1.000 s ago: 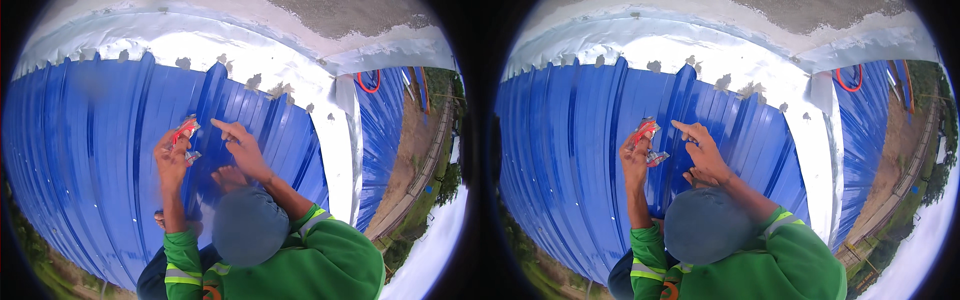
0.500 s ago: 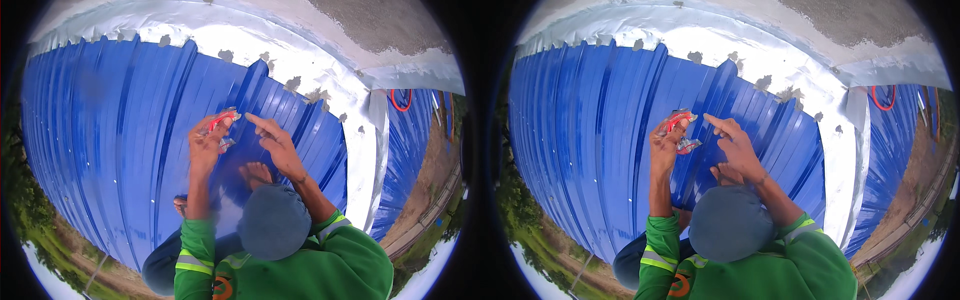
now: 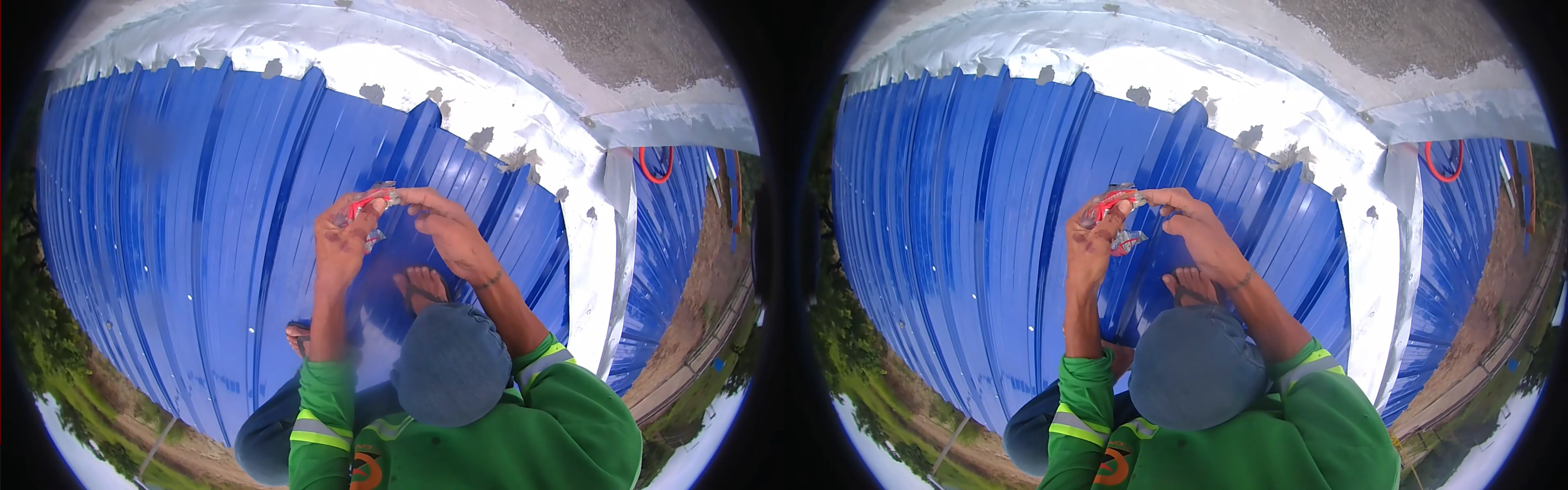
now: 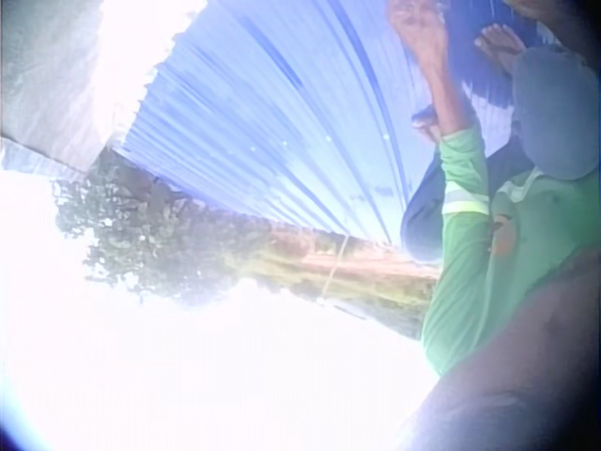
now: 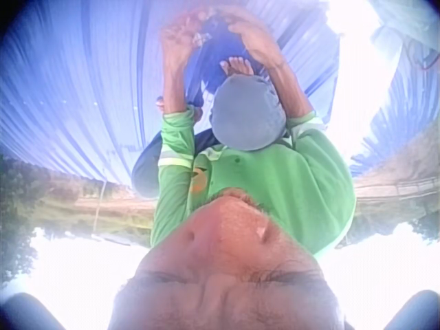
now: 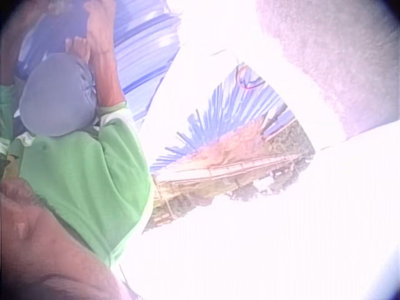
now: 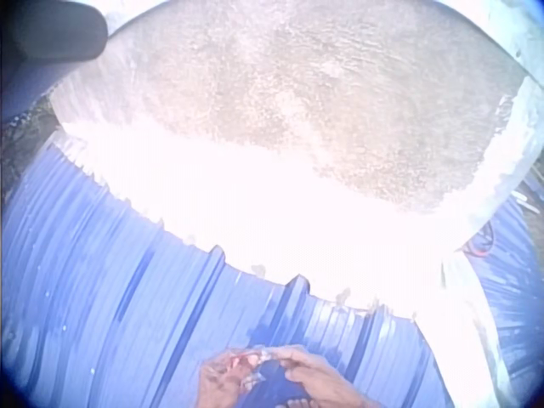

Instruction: The person applies sealant from a packet onto the joints of a blue corrugated metal roof and smooths it along the seams by hand.

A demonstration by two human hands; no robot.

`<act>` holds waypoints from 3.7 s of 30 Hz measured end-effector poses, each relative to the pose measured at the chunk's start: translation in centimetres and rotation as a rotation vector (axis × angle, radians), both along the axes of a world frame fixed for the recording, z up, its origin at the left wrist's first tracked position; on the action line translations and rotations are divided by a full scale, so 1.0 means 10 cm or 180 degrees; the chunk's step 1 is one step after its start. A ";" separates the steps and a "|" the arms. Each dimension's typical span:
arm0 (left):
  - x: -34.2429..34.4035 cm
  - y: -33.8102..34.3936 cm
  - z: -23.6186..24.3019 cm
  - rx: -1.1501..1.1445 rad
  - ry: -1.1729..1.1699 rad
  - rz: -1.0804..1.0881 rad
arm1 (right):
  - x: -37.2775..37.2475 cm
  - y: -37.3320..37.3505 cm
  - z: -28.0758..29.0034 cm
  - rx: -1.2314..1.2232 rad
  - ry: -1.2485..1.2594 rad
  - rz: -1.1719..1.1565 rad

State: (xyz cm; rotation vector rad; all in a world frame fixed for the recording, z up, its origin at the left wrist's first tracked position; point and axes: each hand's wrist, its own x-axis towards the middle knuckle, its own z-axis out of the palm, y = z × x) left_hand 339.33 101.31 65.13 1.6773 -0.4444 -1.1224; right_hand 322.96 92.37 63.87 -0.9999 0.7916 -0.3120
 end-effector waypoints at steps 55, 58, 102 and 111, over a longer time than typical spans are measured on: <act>0.33 0.25 -0.29 0.0333 0.0121 0.0612 | -0.18 -1.28 -1.67 -0.3296 0.2538 -0.0032; 0.32 0.25 -0.28 0.0264 0.0113 0.0613 | -0.17 -1.28 -1.69 -0.3246 0.2499 -0.0095; 0.33 0.38 -0.24 0.0186 0.0228 0.0530 | 0.08 -1.64 -1.39 -0.5949 0.3377 0.1318; 0.36 0.45 -0.27 0.0275 0.0188 0.0445 | 0.01 -1.76 -1.16 -0.5877 0.2569 0.1222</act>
